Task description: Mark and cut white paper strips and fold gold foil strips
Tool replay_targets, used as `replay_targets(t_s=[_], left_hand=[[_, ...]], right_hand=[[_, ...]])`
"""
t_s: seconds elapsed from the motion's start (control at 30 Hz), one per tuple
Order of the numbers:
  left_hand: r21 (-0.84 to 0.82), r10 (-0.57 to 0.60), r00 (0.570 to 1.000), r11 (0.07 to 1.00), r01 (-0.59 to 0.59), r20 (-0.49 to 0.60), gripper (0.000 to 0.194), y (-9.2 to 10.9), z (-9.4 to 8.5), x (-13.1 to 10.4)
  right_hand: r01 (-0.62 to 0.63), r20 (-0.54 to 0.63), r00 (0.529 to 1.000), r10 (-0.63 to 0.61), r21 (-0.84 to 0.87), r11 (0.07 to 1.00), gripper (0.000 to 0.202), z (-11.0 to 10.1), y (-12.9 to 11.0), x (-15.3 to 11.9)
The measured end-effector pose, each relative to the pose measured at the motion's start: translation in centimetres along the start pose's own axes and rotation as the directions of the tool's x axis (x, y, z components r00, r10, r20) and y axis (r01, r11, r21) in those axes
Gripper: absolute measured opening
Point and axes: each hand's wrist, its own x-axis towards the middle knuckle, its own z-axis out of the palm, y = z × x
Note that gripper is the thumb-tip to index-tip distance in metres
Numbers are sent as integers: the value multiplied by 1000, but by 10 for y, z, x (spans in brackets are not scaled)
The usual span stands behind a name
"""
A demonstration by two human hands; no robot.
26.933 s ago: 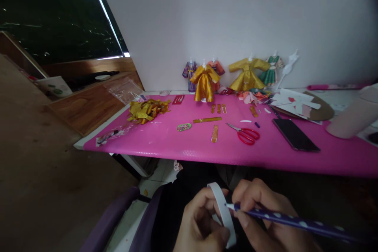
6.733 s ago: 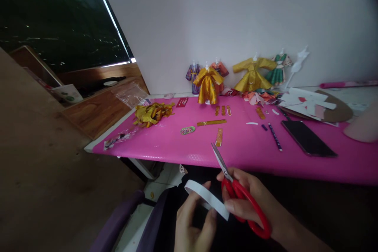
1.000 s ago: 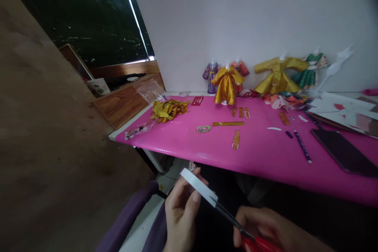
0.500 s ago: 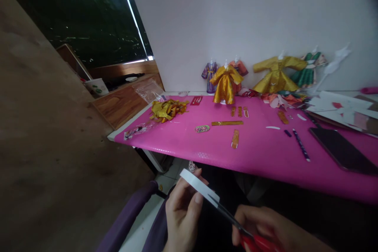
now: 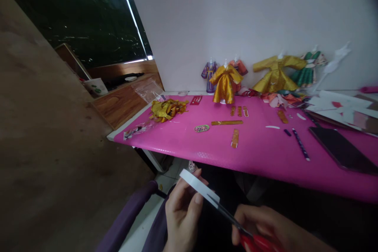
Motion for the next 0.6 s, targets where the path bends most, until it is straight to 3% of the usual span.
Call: replay_targets(t_s=[0.37,0.6], left_hand=[[-14,-5,1000,1000,6,17,32,-2,-2,-2],[-5,-5,1000,1000,5,21,32,-2,-2,-2]], right_hand=[[4,-9,1000,-4,-31,1000,40,2,-12,0],[19,4,1000,-19,0,1000,43,0,2,3]])
